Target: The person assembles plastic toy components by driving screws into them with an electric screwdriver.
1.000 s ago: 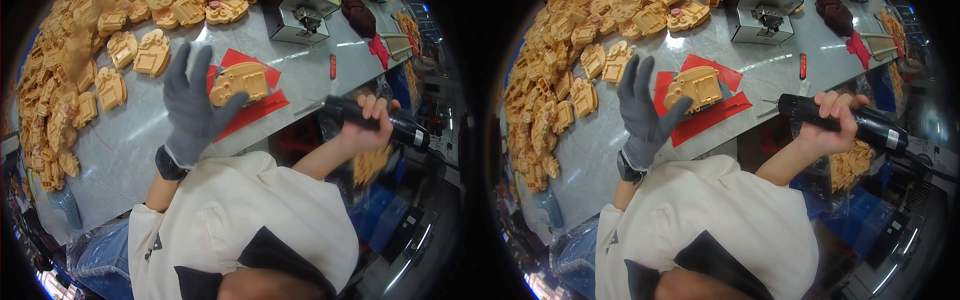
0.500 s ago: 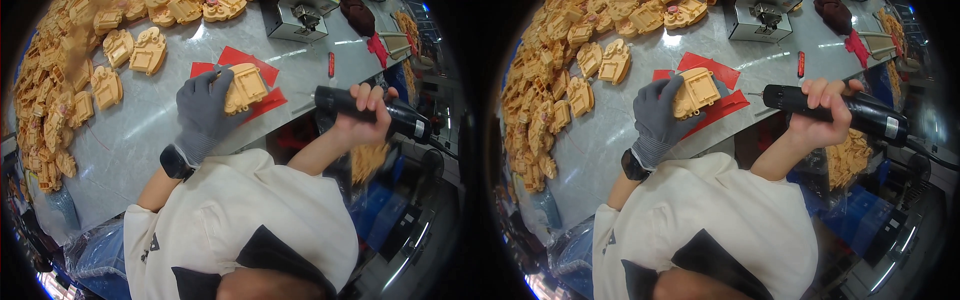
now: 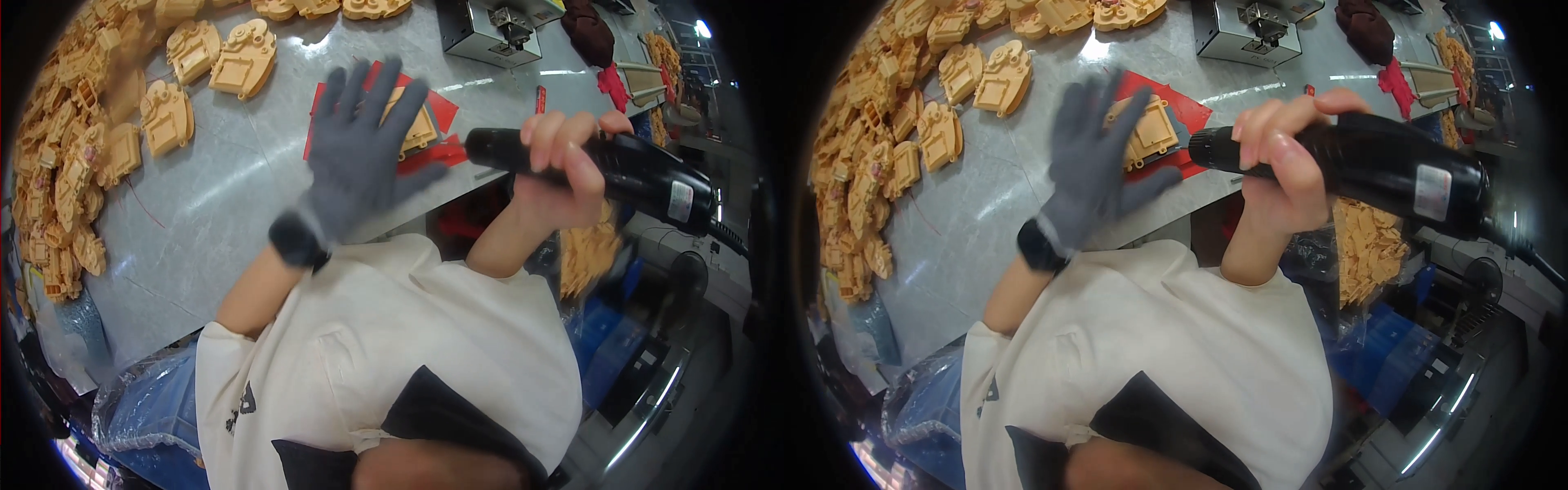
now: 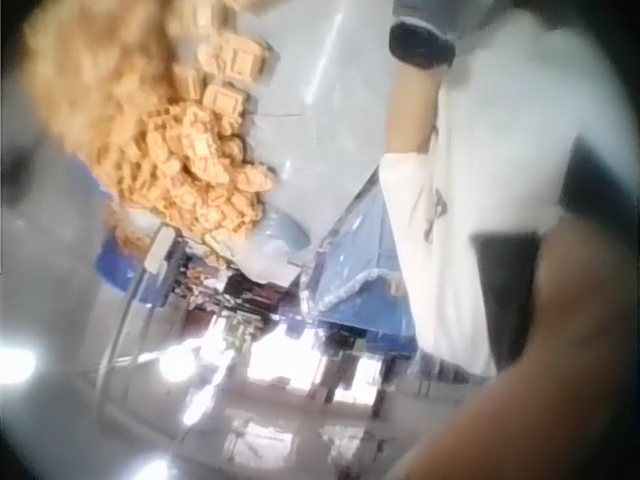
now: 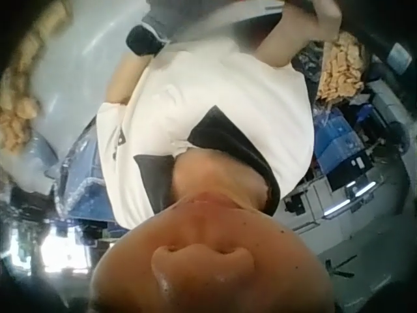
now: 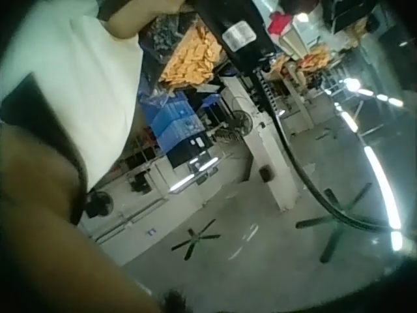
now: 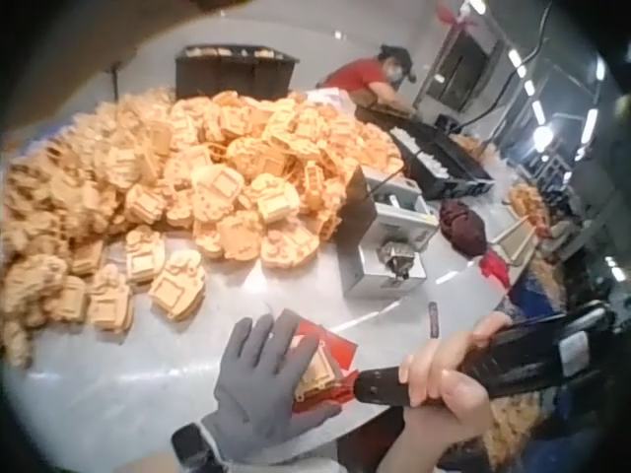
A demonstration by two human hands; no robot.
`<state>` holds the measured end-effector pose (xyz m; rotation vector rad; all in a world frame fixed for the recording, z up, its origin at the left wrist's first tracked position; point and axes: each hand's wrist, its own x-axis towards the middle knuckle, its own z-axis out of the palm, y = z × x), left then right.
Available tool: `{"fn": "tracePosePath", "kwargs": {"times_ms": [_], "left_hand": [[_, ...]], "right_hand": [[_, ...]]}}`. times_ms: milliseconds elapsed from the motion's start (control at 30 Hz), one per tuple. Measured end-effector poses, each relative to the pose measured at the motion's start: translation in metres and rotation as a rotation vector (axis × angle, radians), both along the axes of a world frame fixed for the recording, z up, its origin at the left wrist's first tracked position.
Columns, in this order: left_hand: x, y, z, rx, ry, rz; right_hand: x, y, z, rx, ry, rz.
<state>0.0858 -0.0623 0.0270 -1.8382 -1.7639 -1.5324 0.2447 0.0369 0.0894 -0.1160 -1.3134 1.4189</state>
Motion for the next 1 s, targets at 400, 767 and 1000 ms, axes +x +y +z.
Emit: {"fn": "tracePosePath", "kwargs": {"times_ms": [400, 767, 1000], "left_hand": [[-0.027, -0.027, -0.061, -0.434, -0.019, -0.102], [-0.022, -0.023, -0.068, -0.334, -0.112, -0.147], [-0.023, -0.014, -0.069, -0.332, -0.097, -0.182]], "right_hand": [[-0.038, -0.001, -0.022, 0.002, -0.131, -0.021], [-0.044, -0.007, -0.025, 0.030, -0.213, -0.028], [-0.041, 0.002, -0.013, 0.000, -0.369, 0.042]]}}
